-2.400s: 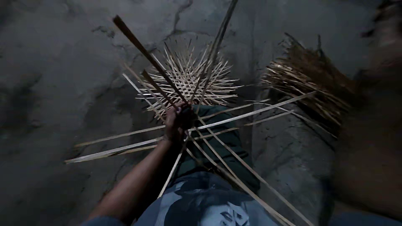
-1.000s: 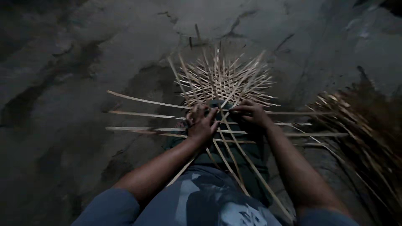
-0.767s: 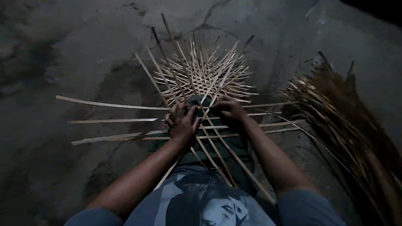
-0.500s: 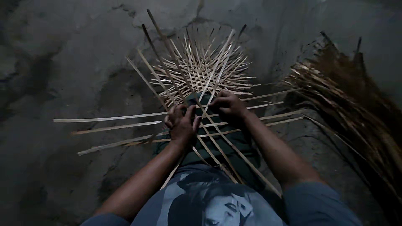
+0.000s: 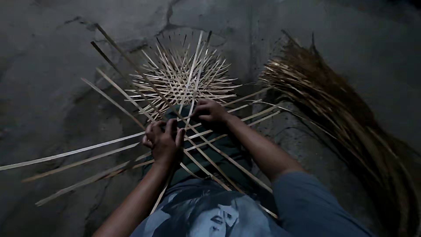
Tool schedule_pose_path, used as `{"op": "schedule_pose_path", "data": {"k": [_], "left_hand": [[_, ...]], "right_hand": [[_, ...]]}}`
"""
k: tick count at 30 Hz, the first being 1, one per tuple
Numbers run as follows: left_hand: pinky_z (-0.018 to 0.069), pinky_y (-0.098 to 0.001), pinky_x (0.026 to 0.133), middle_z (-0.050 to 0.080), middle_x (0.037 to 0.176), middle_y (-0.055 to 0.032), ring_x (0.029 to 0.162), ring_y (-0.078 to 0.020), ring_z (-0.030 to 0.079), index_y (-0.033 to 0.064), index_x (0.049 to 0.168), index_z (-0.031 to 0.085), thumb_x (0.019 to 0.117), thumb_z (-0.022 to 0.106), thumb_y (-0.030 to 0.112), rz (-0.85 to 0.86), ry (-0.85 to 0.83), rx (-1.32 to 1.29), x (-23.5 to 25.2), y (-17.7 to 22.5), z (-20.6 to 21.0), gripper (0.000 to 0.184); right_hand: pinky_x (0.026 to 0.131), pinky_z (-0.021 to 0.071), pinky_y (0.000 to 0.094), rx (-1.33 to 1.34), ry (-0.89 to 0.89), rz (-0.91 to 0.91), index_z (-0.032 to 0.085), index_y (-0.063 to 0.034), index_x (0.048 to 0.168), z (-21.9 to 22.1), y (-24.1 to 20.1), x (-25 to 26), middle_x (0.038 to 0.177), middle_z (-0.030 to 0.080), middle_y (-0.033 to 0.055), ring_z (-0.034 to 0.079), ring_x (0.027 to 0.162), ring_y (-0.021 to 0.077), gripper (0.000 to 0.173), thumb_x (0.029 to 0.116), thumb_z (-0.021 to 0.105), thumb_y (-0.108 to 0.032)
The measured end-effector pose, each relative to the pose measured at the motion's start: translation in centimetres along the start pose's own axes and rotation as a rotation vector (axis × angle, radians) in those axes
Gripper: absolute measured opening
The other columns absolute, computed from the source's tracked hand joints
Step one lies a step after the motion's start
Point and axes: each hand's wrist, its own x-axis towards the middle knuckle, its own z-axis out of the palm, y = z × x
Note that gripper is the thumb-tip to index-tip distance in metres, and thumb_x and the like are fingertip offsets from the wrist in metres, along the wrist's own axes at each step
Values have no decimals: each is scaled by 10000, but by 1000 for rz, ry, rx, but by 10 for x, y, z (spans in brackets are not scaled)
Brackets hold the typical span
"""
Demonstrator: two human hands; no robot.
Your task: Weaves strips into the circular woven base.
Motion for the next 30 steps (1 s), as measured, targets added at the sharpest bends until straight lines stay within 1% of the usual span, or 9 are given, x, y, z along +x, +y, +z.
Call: {"op": "schedule_pose_path", "data": {"k": [5,9,11,14,17,20,24,28,30], "left_hand": [[238,-746,1097,522,1463,-146,1449,-447,342,342,1380,612,969,525,611,-45,-57,-26,0,0,-6,499],[353,-675,1015,555,1390,-111,1350,-413,427,346,1219,736,911,647,594,17,-105,5,17,-1,-28,405],[425,-630,963,609,1304,-127,1261,-397,506,250,1107,782,930,692,478,79,-181,-32,38,-1,-44,302],[555,-493,902,686,1166,-152,1036,-281,676,99,1235,701,1016,619,274,27,-253,-358,75,-5,-50,292],[574,-371,755,677,1083,-126,835,-180,677,34,1306,553,1022,587,160,-303,-288,-879,97,-2,-42,312],[600,-335,633,671,995,-141,691,-181,683,34,1411,438,1023,530,75,-513,-342,-1021,101,8,-39,401],[516,-545,975,665,1227,-226,1092,-339,667,56,1439,544,1053,518,146,-185,-563,-590,103,-5,-15,397],[557,-340,713,678,1017,-74,790,-132,644,145,1369,528,1097,479,244,-158,-691,-948,103,-22,-11,294],[584,-325,733,708,1011,-59,802,-117,678,112,1289,564,1077,528,206,-138,-631,-1077,97,-30,-7,234]], "right_hand": [[970,544,471,2,-9,4,792,-190,1066,1,-2,1,1095,699,28,653,1050,182,172,925,694,-179],[991,503,553,-181,-158,220,772,-238,1082,-9,-29,23,1091,712,20,648,1096,235,331,971,637,-519],[939,505,636,-259,-229,334,769,-167,1038,-9,-45,42,1020,739,88,680,1046,321,394,935,682,-538],[884,520,679,-201,-307,540,744,-101,1102,-4,-67,69,1044,730,166,686,1022,394,346,880,793,-361],[912,531,616,1,-299,574,680,-107,1278,3,-77,80,1108,718,163,688,1024,354,398,883,725,-71],[878,566,513,230,-193,557,680,-93,1256,6,-68,71,1087,716,128,695,957,262,406,865,741,-6],[803,592,409,516,15,538,671,-50,1147,15,-49,46,1066,687,100,678,912,186,400,769,779,28],[808,586,380,623,-38,470,599,-29,1222,18,-34,36,1087,685,104,674,917,176,349,886,697,-22],[823,581,378,621,-70,428,615,-32,1245,18,-29,37,1100,684,101,667,926,173,329,927,687,-77]]}}
